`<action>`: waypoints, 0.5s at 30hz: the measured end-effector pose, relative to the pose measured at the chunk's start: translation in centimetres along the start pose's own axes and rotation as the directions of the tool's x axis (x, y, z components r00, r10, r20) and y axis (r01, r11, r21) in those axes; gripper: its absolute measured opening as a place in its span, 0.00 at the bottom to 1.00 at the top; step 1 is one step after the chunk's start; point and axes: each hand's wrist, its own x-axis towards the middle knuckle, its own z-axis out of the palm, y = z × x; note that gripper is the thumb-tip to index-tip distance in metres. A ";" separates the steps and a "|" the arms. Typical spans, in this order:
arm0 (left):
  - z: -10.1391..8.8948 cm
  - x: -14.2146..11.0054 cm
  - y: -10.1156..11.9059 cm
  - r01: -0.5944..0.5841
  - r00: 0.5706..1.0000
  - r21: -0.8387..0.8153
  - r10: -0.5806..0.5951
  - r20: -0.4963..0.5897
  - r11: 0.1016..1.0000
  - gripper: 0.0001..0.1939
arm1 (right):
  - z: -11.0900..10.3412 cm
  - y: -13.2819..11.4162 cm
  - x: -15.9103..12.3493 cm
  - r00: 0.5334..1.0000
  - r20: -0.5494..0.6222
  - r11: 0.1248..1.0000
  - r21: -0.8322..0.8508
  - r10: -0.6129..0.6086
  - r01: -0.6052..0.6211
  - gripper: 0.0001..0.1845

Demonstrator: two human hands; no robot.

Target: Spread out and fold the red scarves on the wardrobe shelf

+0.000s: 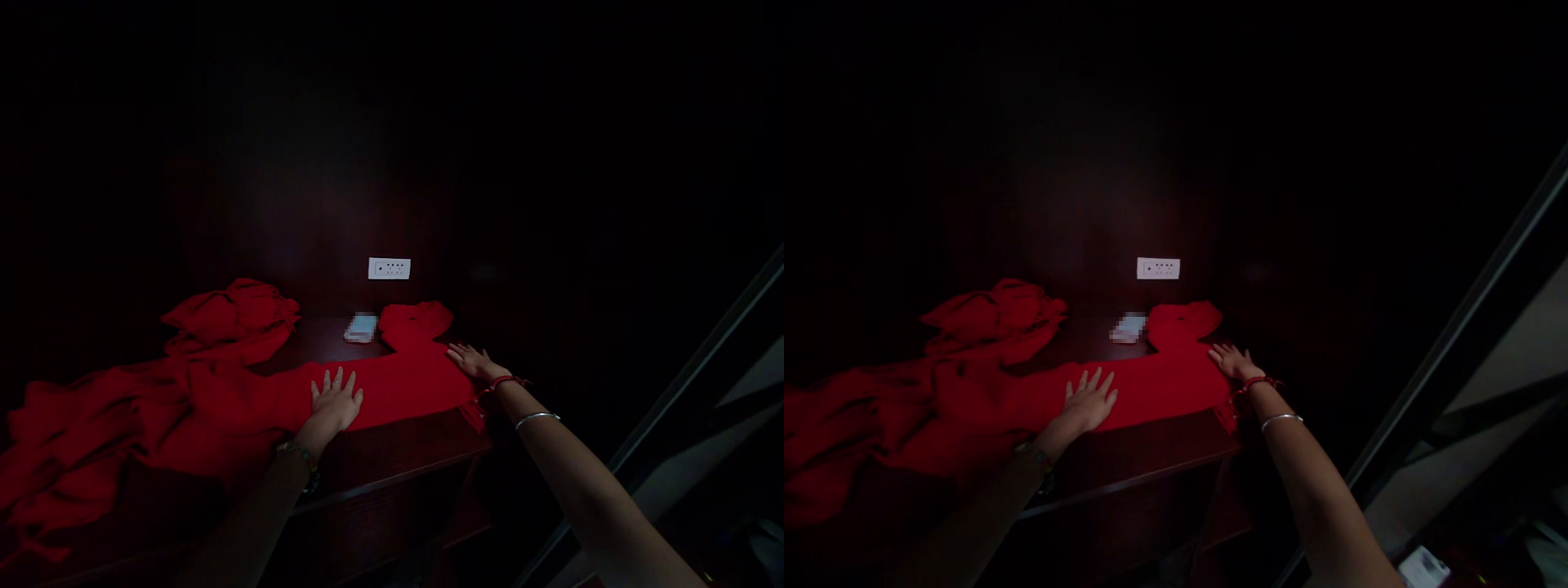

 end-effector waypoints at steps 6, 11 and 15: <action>-0.1 -0.1 0.1 -0.002 1.000 -0.026 0.003 0.020 1.000 0.29 | -0.8 -9.5 -2.3 0.931 -0.119 0.925 0.121 -0.346 0.359 0.32; -0.2 -0.4 -0.2 -0.015 1.000 -0.013 0.015 0.016 1.000 0.29 | 1.7 -15.2 -4.4 0.879 -0.030 0.852 0.232 -0.476 0.470 0.32; -0.4 -0.7 -0.4 -0.025 0.999 0.005 0.025 0.021 1.000 0.29 | 3.0 -15.0 -4.5 0.886 -0.014 0.863 0.221 -0.463 0.455 0.30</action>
